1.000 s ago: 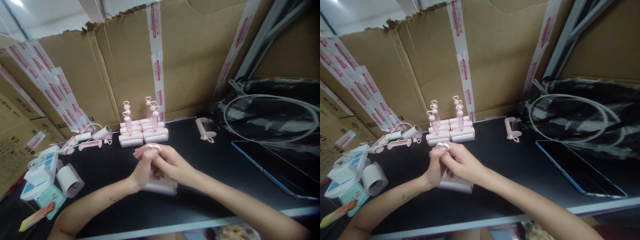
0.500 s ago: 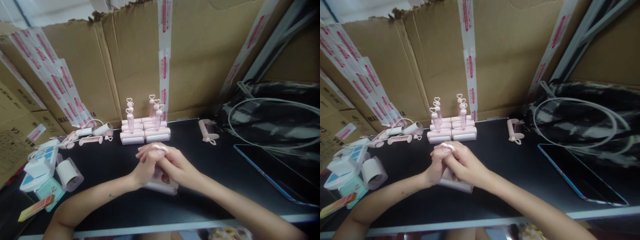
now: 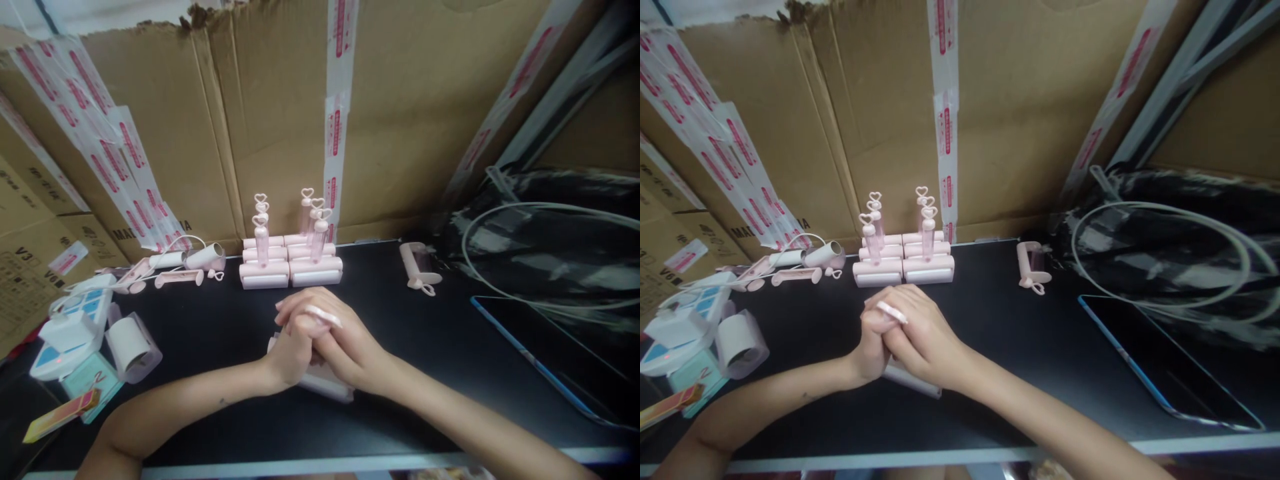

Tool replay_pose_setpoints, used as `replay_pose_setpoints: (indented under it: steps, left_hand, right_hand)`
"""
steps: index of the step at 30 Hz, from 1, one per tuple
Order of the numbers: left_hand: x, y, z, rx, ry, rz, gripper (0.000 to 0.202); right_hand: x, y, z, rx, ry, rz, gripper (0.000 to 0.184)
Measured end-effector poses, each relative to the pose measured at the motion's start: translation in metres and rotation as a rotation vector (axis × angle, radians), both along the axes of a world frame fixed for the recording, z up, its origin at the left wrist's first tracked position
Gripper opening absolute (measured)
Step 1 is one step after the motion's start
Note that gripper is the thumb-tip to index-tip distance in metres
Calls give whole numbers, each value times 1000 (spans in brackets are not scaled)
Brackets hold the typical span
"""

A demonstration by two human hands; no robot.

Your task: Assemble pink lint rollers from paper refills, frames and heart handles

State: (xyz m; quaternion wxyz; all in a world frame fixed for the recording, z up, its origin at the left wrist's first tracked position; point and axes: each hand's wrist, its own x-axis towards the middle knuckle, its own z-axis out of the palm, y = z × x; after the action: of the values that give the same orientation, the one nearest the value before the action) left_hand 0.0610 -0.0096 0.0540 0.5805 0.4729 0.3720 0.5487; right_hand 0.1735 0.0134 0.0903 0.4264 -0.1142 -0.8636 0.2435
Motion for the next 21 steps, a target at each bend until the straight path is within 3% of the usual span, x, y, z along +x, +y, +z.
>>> replay_pose_setpoints:
  steps: [4, 11, 21]
  left_hand:
    - [1, 4, -3, -5, 14, -34, 29]
    - [2, 0, 8, -37, 48, -59, 28]
    - [4, 0, 12, -76, -25, -83, 27]
  right_hand:
    - [2, 2, 4, -77, -26, 3, 24]
    - [6, -3, 11, -237, -31, 52, 28]
    - [3, 0, 7, -331, -74, -18, 32]
